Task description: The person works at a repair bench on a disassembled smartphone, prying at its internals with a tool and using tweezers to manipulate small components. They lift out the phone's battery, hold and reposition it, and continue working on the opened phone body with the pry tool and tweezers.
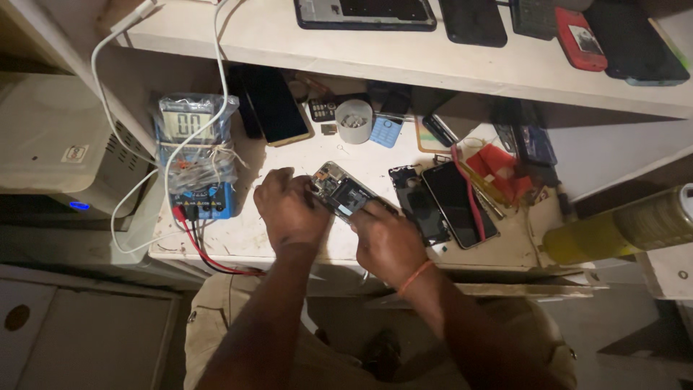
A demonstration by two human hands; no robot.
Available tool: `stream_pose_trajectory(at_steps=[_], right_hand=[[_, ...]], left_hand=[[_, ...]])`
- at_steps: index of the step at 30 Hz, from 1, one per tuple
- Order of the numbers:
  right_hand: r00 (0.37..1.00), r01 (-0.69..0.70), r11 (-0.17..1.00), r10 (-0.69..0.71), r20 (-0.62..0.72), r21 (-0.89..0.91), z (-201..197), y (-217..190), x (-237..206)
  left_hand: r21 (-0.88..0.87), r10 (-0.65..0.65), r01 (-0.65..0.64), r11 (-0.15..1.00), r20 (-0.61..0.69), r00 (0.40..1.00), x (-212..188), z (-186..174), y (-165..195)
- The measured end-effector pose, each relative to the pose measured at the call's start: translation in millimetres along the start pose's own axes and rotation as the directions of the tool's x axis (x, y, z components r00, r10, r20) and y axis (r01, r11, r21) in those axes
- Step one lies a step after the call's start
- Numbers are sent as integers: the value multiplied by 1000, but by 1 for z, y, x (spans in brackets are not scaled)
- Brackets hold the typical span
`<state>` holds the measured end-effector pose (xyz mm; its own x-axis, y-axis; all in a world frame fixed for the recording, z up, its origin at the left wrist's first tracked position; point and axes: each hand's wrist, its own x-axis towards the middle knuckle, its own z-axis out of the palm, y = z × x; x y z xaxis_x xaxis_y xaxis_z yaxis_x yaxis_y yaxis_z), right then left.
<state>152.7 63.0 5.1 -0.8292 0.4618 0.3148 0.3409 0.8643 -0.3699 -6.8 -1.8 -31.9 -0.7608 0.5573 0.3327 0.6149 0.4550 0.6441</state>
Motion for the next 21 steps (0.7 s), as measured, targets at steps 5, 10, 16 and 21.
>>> stream_pose_trajectory(at_steps=[5, 10, 16, 21], right_hand=[[974, -87, 995, 94, 207, -39, -5, 5, -4], [987, -14, 997, 25, 160, -69, -18, 8, -20], [994, 63, 998, -62, 86, -11, -20, 11, -27], [987, -48, 998, 53, 151, -37, -15, 7, -21]], left_hand=[[-2, -28, 29, 1000, 32, 999, 0, -2, 3], [57, 64, -64, 996, 2, 998, 2, -4, 3], [89, 13, -19, 996, 74, 997, 4, -7, 6], [125, 25, -34, 992, 73, 997, 4, -10, 8]])
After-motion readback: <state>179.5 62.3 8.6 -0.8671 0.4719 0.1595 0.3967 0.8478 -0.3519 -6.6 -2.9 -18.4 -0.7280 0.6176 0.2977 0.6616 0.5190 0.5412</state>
